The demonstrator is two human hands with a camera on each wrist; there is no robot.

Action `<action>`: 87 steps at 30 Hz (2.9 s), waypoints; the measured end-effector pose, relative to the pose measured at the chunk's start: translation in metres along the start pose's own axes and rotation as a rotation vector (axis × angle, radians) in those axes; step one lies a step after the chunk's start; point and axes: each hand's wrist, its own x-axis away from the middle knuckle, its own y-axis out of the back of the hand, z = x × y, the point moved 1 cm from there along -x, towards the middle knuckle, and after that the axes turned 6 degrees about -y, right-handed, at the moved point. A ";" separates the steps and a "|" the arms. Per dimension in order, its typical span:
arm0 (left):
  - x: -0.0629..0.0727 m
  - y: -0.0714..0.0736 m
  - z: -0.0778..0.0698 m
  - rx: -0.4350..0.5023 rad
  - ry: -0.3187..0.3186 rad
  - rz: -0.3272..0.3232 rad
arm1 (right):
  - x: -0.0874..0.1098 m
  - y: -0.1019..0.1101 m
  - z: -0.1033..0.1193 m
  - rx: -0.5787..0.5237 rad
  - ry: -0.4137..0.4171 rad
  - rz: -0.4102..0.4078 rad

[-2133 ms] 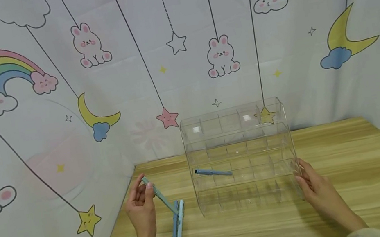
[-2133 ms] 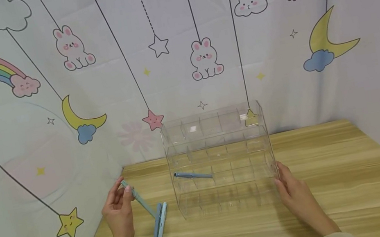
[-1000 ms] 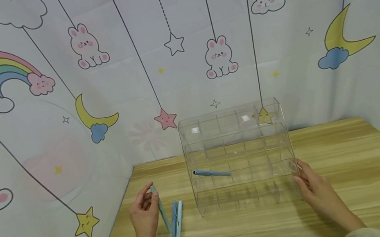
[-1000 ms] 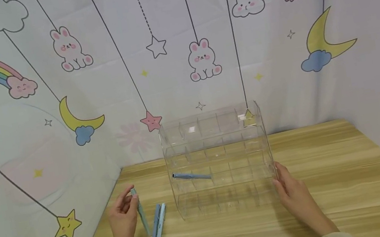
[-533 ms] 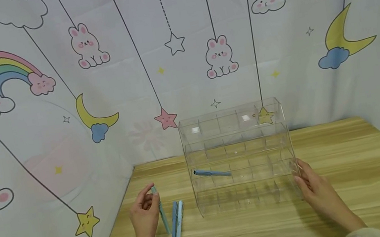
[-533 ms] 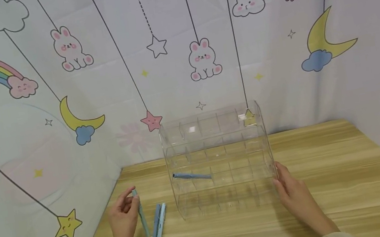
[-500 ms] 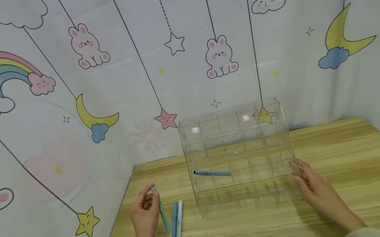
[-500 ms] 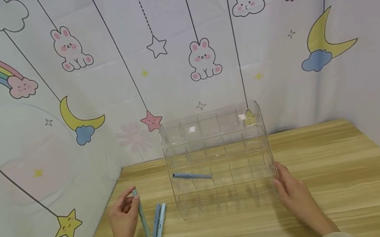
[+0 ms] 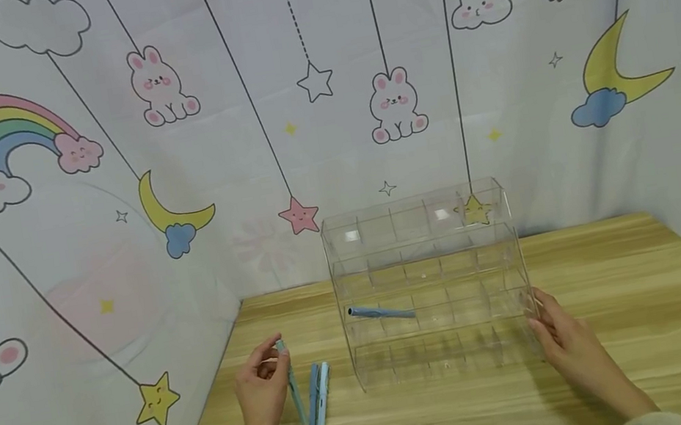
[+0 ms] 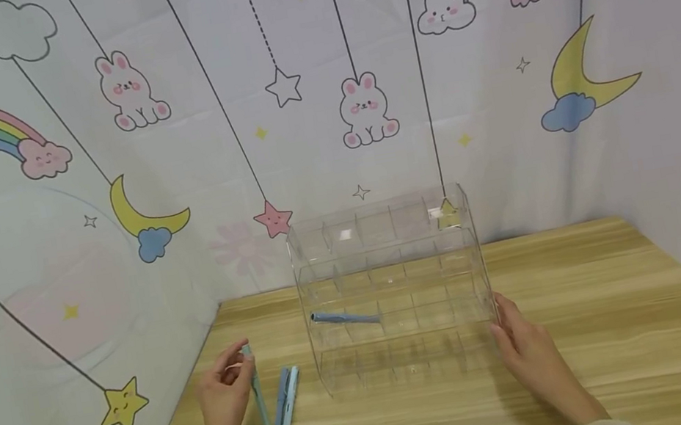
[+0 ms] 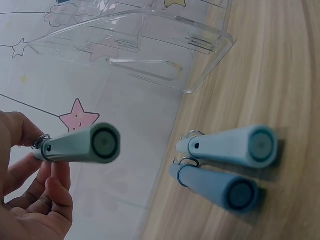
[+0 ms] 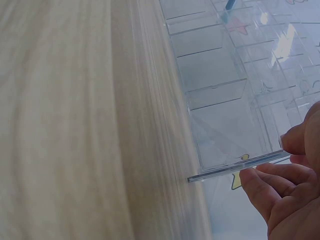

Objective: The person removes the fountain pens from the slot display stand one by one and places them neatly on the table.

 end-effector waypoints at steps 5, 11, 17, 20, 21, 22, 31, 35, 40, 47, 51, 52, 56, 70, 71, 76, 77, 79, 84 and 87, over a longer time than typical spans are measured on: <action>0.000 0.000 -0.001 0.024 0.010 0.028 | 0.001 0.000 -0.001 0.002 -0.013 0.000; 0.000 -0.004 -0.002 -0.017 0.029 0.011 | 0.001 0.000 -0.002 0.000 -0.007 0.002; 0.001 -0.004 -0.001 -0.020 0.036 0.012 | 0.001 -0.001 -0.003 -0.011 -0.005 -0.001; 0.002 -0.003 0.001 -0.009 0.031 0.025 | 0.001 -0.002 -0.003 -0.011 -0.003 -0.003; 0.003 -0.003 0.001 -0.007 0.030 0.028 | 0.001 -0.002 -0.003 -0.006 -0.003 -0.005; 0.003 -0.003 0.002 -0.007 0.029 0.031 | 0.001 -0.002 -0.003 -0.002 -0.002 -0.007; 0.003 -0.004 0.003 -0.025 0.056 0.043 | 0.001 -0.001 -0.002 0.024 0.001 -0.017; 0.003 -0.005 0.004 -0.050 0.066 0.041 | 0.001 0.000 -0.001 0.015 0.004 -0.014; 0.004 -0.006 0.007 -0.079 0.083 0.051 | 0.001 -0.001 -0.002 0.017 0.001 -0.016; 0.005 -0.008 0.010 -0.108 0.115 0.081 | 0.001 0.000 -0.003 0.049 0.013 -0.032; 0.006 -0.008 0.010 -0.133 0.134 0.113 | 0.001 0.000 -0.003 0.039 0.004 -0.024; 0.006 -0.008 0.010 -0.140 0.139 0.121 | 0.001 0.000 -0.003 0.034 0.003 -0.020; 0.007 -0.008 0.012 -0.172 0.144 0.147 | 0.001 0.000 -0.002 0.029 0.016 -0.018; 0.007 -0.008 0.018 -0.204 0.135 0.183 | 0.000 0.001 0.001 0.012 0.001 0.001; 0.007 -0.008 0.018 -0.207 0.138 0.185 | 0.000 0.001 0.001 0.011 0.002 0.001; 0.008 -0.009 0.020 -0.213 0.149 0.189 | 0.000 0.001 0.000 0.011 0.007 -0.001; 0.008 -0.009 0.020 -0.215 0.151 0.190 | 0.000 0.001 0.000 0.012 0.007 0.000; 0.008 -0.010 0.021 -0.220 0.150 0.192 | 0.000 0.001 0.000 0.013 0.008 0.000; 0.009 -0.011 0.023 -0.239 0.151 0.181 | 0.000 0.001 -0.001 0.014 0.006 0.004; 0.009 -0.011 0.024 -0.262 0.153 0.171 | 0.000 0.001 -0.001 0.011 0.003 0.004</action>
